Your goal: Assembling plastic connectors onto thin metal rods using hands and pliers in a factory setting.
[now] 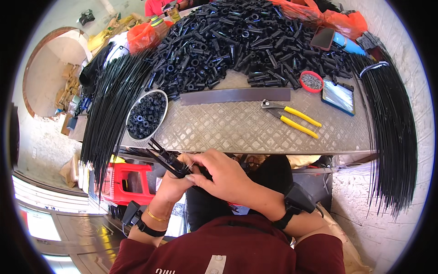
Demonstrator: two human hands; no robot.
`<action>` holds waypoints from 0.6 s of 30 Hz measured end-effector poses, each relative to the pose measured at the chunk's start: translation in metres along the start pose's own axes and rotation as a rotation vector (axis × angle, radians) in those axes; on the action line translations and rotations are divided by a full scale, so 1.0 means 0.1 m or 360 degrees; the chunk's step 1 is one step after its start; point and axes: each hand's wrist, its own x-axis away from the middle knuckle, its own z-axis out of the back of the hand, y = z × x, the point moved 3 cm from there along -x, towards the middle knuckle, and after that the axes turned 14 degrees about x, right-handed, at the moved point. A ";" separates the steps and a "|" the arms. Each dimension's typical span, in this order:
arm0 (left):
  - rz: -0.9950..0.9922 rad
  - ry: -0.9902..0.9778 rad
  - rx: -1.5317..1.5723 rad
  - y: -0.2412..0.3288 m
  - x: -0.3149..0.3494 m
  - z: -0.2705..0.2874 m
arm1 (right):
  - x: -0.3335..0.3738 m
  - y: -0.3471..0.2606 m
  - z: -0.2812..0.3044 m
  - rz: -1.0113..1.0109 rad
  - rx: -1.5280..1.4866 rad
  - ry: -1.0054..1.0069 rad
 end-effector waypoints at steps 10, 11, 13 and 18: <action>-0.0077 0.0128 0.0055 -0.06 -0.01 -0.06 | 0.06 0.08 -0.14 -0.0320 -0.0502 0.0009; -0.0091 0.0152 0.0089 -0.07 -0.01 -0.07 | 0.07 0.09 -0.17 -0.0383 -0.0670 -0.0016; -0.0111 0.0190 0.0118 -0.08 -0.02 -0.07 | 0.10 0.07 -0.18 -0.0383 -0.0703 -0.0008; -0.0169 0.0204 0.0086 -0.07 -0.04 -0.14 | 0.15 0.02 -0.09 -0.0046 -0.0158 0.0185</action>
